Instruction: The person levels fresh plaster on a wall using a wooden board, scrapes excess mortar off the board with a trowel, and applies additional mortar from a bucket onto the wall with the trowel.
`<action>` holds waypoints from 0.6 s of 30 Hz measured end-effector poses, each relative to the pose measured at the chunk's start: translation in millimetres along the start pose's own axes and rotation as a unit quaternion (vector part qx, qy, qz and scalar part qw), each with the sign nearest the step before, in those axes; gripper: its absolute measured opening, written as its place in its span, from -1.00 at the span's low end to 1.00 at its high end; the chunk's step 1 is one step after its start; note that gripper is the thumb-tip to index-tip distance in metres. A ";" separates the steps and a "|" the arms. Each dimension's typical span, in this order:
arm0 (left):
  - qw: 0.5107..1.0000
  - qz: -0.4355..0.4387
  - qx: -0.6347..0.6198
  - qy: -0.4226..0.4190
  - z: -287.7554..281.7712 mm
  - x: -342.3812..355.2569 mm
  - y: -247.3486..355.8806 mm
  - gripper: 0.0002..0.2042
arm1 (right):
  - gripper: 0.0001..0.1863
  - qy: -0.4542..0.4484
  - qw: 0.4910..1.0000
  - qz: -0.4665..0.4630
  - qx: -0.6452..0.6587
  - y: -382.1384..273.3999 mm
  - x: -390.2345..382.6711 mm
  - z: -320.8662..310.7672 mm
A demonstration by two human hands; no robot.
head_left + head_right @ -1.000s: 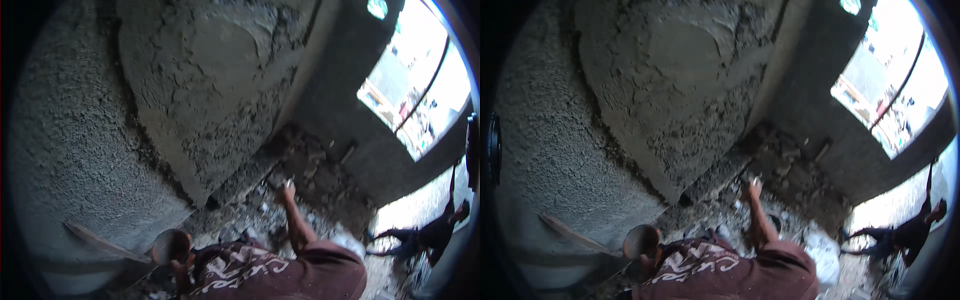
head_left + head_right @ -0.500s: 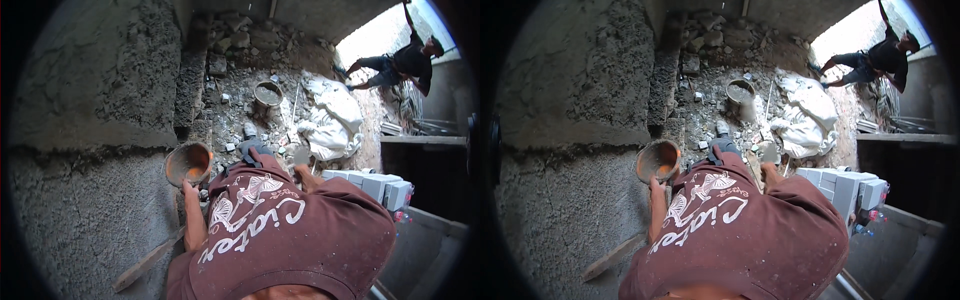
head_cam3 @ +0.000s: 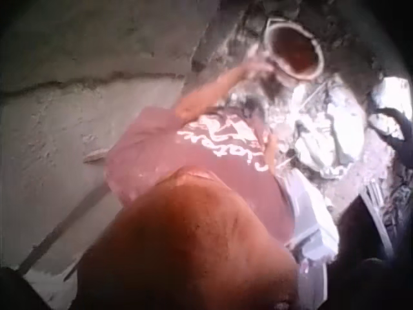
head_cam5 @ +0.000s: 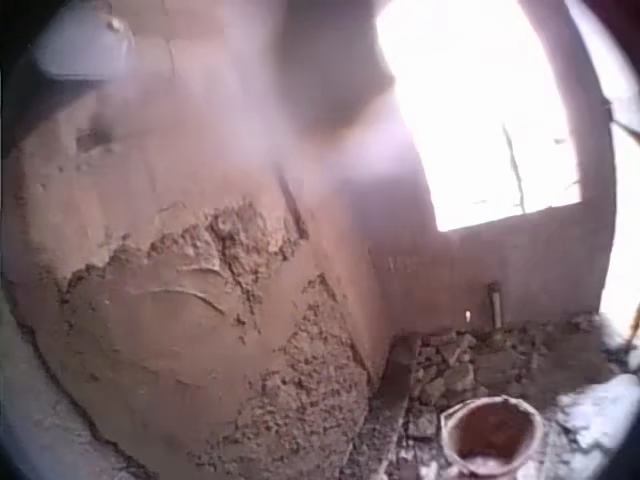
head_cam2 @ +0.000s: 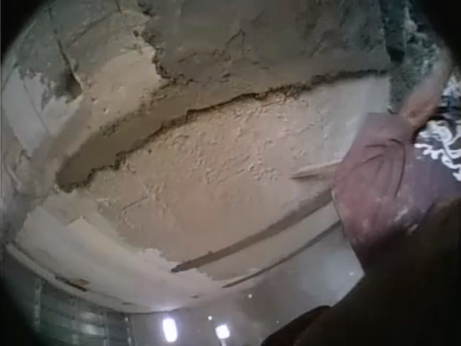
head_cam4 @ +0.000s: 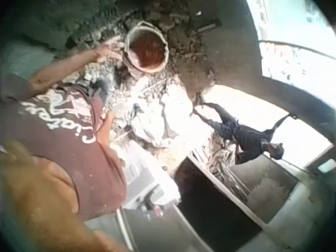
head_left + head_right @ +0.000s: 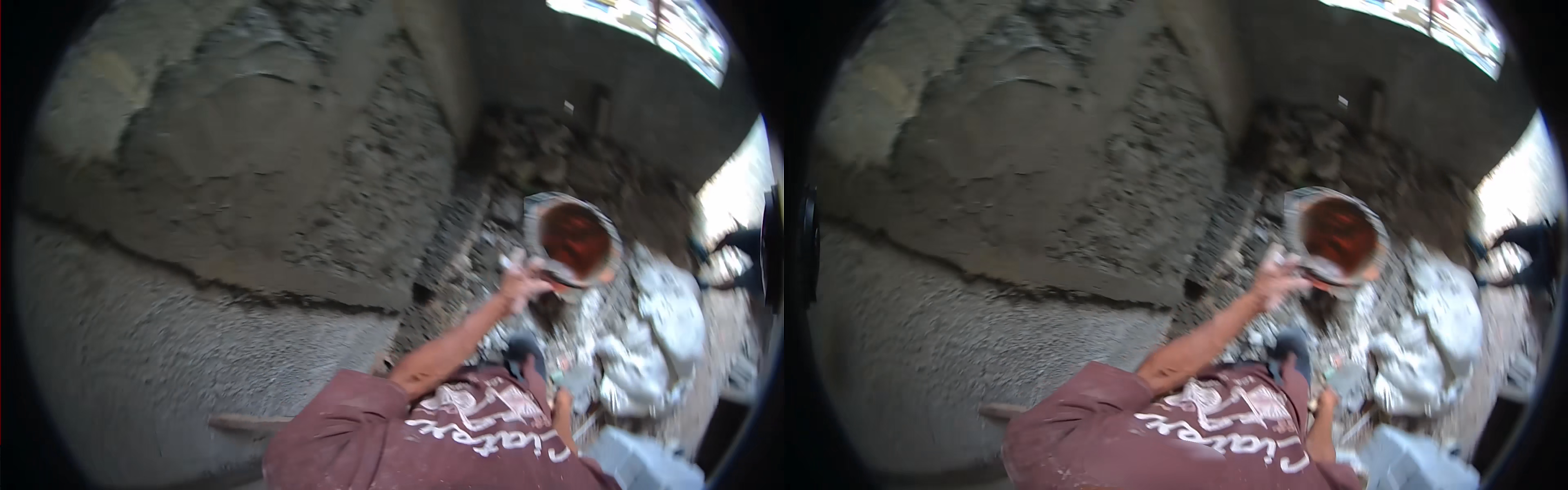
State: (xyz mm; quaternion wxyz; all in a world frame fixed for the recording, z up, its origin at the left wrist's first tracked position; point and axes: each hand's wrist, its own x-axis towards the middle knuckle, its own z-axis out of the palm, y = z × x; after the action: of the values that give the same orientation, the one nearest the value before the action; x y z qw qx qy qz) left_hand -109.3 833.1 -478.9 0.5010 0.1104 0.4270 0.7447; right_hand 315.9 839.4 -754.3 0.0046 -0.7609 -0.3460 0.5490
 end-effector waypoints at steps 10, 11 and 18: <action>0.815 -0.043 0.549 0.182 -98.6 -35.0 -69.9 -0.51 | -0.73 0.008 0.982 -0.174 -0.080 -251.8 101.2 18.1; 0.775 -0.005 0.585 0.241 -145.8 -65.4 -103.9 -0.60 | -0.75 -0.014 0.986 -0.168 -0.021 -253.7 99.0 24.8; 0.553 -0.349 0.467 0.596 -201.1 -284.9 -77.7 -0.48 | -0.73 -0.034 0.993 -0.114 -0.025 -219.9 113.7 35.9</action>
State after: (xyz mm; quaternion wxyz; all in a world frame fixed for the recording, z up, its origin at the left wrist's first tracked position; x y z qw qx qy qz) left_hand -42.8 498.4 -584.7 0.2312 -0.2978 0.9205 0.1033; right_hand 189.1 1053.7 -778.1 0.0365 -0.6974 -0.4437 0.5616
